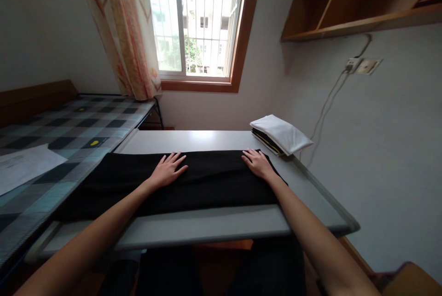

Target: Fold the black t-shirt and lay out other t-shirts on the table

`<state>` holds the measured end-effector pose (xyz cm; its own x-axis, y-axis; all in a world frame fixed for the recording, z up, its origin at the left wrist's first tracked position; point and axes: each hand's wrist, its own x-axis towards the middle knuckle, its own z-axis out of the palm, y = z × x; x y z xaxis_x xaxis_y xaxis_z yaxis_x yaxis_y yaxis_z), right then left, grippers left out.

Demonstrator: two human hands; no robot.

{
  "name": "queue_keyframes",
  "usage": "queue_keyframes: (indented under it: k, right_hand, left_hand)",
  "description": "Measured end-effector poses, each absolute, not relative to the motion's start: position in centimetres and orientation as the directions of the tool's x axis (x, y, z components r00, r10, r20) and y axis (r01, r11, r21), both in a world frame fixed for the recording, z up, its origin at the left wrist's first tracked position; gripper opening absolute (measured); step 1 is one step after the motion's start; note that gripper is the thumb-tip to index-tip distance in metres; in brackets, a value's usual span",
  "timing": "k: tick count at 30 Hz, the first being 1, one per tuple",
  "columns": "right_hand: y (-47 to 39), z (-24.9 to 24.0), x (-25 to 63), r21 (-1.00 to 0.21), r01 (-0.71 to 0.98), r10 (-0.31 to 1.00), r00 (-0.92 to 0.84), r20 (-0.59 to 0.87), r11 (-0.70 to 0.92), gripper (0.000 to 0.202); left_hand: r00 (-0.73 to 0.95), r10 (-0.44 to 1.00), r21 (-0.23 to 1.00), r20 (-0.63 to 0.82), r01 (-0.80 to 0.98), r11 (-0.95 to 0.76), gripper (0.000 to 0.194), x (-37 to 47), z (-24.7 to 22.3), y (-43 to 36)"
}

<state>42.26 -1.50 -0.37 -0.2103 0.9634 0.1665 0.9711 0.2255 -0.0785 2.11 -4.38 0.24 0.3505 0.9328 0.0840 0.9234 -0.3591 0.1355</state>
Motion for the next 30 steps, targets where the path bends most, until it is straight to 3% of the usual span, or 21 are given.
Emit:
queue_keyframes:
  k: [4, 8, 11, 18, 25, 27, 30]
  right_hand:
    - [-3.9, -0.4, 43.1, -0.029, 0.966, 0.949, -0.245, 0.198, 0.256, 0.061]
    - [-5.0, -0.7, 43.8, -0.056, 0.972, 0.961, -0.217, 0.170, 0.229, 0.060]
    - [-5.1, -0.5, 43.6, -0.053, 0.974, 0.966, -0.208, 0.150, 0.218, 0.061]
    - [-7.2, -0.5, 41.7, 0.048, 0.982, 0.952, -0.188, 0.240, 0.182, 0.065]
    - [-8.4, -1.3, 41.2, -0.022, 0.985, 0.967, -0.163, 0.197, 0.170, 0.060]
    - [-8.3, -1.3, 41.2, -0.028, 0.985, 0.966, -0.163, 0.202, 0.172, 0.059]
    - [-8.2, -1.2, 41.2, -0.038, 0.985, 0.965, -0.157, 0.208, 0.169, 0.058]
  left_hand:
    - [0.176, 0.983, 0.076, 0.048, 0.981, -0.179, 0.066, -3.9, 1.0, -3.5]
    - [-0.030, 0.998, -0.031, 0.061, 0.999, 0.032, 0.064, -10.8, 2.3, -2.4]
    - [-0.011, 0.998, -0.075, 0.060, 0.997, 0.015, 0.059, -14.2, 3.2, -2.0]
    - [0.028, 1.000, -0.043, 0.013, 0.999, -0.027, 0.061, -17.0, 3.7, -1.4]
    - [-0.037, 0.997, 0.092, 0.068, 0.995, 0.031, 0.059, -20.3, 3.8, -0.4]
    - [-0.135, 0.990, 0.226, 0.033, 0.966, 0.124, 0.062, -21.2, 3.9, -0.5]
    - [-0.243, 0.960, 0.516, -0.137, 0.810, 0.279, 0.072, -22.1, 4.2, -1.1]
